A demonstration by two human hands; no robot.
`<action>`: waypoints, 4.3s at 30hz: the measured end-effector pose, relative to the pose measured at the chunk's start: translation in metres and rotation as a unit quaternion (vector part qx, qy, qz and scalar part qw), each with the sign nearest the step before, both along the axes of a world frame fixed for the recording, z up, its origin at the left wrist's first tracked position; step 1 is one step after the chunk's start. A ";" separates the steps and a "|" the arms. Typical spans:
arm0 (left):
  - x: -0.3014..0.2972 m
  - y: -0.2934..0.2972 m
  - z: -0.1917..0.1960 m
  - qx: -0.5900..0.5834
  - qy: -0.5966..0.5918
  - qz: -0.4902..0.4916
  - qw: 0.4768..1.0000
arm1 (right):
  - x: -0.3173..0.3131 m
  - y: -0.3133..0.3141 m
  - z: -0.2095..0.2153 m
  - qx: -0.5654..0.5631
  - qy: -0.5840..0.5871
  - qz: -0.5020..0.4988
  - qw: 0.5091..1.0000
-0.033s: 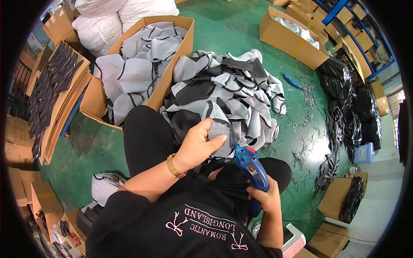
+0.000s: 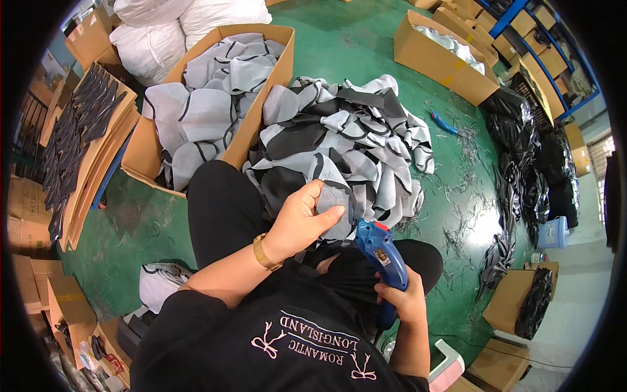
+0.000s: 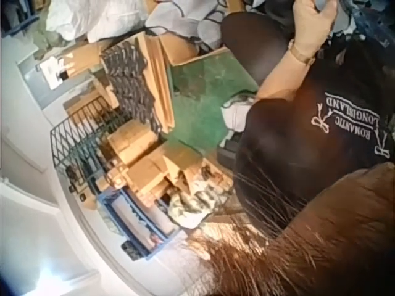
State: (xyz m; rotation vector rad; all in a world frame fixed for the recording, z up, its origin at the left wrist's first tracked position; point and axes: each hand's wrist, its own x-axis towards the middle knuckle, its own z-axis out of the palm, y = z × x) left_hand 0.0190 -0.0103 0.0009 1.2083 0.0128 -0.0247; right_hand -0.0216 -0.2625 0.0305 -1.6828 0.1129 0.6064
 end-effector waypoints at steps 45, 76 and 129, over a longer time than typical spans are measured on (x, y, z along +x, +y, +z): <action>-0.001 0.003 -0.012 -0.038 0.035 -0.221 0.974 | 0.041 0.021 -0.001 0.115 -0.077 -0.102 0.985; 0.017 -0.012 -0.014 -0.183 0.100 0.073 0.975 | 0.004 0.006 -0.020 0.114 0.060 -0.024 0.991; -0.007 -0.009 -0.014 0.012 0.053 -0.218 0.974 | 0.067 0.057 0.001 -0.032 -0.146 -0.053 0.987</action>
